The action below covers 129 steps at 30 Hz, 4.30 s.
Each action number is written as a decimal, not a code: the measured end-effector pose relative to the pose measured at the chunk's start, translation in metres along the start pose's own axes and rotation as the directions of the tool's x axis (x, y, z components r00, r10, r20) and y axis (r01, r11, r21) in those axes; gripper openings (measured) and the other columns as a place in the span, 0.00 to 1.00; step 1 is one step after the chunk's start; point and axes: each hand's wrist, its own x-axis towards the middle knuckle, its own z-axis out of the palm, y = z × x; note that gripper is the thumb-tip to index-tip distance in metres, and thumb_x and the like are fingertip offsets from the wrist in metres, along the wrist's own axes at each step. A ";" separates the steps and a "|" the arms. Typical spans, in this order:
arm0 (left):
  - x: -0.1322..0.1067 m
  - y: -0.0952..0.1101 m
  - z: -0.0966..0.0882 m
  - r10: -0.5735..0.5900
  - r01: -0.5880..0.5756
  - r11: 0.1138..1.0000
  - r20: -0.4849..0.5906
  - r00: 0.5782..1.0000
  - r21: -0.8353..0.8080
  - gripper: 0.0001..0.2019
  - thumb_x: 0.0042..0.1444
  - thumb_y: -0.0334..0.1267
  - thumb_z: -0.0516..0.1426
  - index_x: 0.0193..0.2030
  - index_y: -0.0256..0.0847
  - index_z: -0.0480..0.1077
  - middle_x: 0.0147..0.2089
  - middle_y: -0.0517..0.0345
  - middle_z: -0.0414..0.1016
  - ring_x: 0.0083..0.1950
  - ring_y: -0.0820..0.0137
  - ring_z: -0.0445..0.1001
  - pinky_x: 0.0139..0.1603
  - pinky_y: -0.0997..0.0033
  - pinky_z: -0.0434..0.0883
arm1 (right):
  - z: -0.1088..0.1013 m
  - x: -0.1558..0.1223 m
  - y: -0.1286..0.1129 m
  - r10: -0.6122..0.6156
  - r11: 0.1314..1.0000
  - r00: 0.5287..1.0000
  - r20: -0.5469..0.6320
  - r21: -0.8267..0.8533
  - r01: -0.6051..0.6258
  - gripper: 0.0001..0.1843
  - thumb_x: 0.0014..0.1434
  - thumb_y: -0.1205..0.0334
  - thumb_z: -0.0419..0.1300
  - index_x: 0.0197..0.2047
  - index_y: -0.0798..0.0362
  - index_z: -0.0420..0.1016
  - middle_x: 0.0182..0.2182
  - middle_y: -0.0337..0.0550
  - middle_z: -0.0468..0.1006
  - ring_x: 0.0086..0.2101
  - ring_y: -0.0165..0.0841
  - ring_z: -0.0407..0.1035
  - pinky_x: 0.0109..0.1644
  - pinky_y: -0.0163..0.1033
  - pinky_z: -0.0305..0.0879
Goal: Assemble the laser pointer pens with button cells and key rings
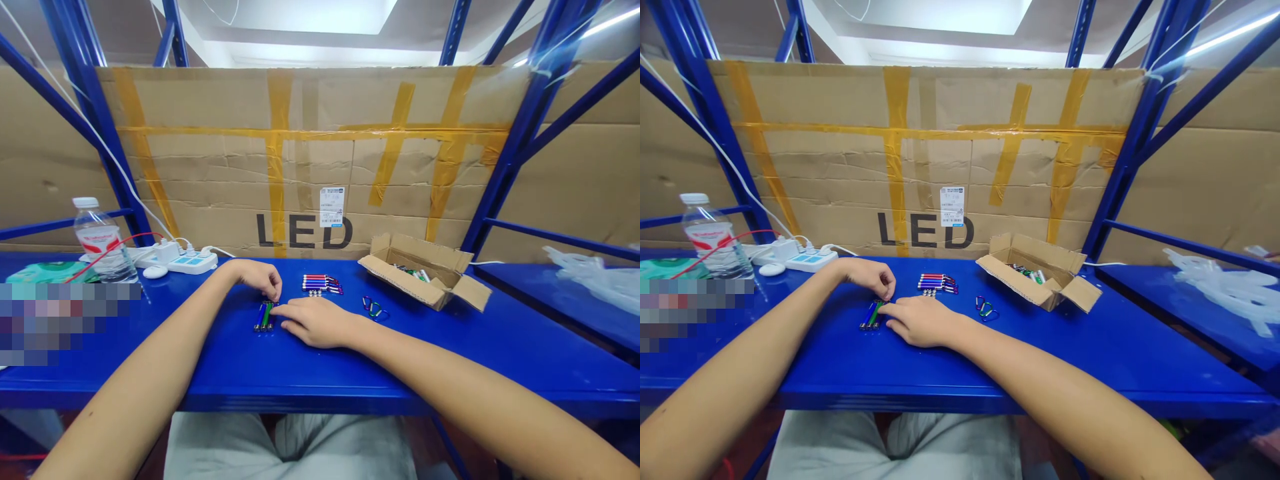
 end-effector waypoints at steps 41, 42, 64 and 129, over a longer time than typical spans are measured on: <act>0.024 0.052 0.040 0.282 -0.059 0.917 -0.536 0.796 0.394 0.07 0.54 0.35 0.56 0.36 0.42 0.75 0.41 0.55 0.77 0.42 0.66 0.72 0.40 0.71 0.63 | -0.063 -0.055 0.073 0.498 0.734 0.851 0.167 0.442 -0.516 0.05 0.55 0.62 0.61 0.35 0.54 0.71 0.23 0.37 0.73 0.24 0.27 0.66 0.26 0.32 0.60; 0.025 0.051 0.040 0.290 -0.068 0.911 -0.515 0.806 0.407 0.07 0.54 0.35 0.56 0.36 0.42 0.75 0.42 0.55 0.77 0.42 0.65 0.72 0.40 0.71 0.63 | -0.062 -0.055 0.073 0.499 0.742 0.854 0.147 0.438 -0.508 0.06 0.55 0.62 0.61 0.35 0.55 0.71 0.23 0.37 0.73 0.24 0.27 0.66 0.27 0.32 0.60; 0.030 0.054 0.050 0.248 -0.030 0.897 -0.446 0.860 0.440 0.07 0.55 0.36 0.57 0.36 0.42 0.77 0.40 0.55 0.79 0.41 0.65 0.74 0.42 0.70 0.65 | -0.056 -0.055 0.079 0.460 0.766 0.878 0.130 0.442 -0.467 0.10 0.55 0.57 0.61 0.37 0.55 0.73 0.25 0.39 0.74 0.26 0.30 0.67 0.28 0.34 0.60; 0.034 0.079 0.067 0.429 -0.253 0.900 -0.624 0.653 0.354 0.11 0.60 0.34 0.53 0.46 0.42 0.75 0.44 0.57 0.80 0.43 0.68 0.75 0.45 0.72 0.67 | -0.035 -0.049 0.082 0.404 0.716 0.910 0.089 0.589 -0.375 0.06 0.51 0.63 0.60 0.32 0.53 0.65 0.28 0.39 0.75 0.30 0.32 0.71 0.33 0.36 0.64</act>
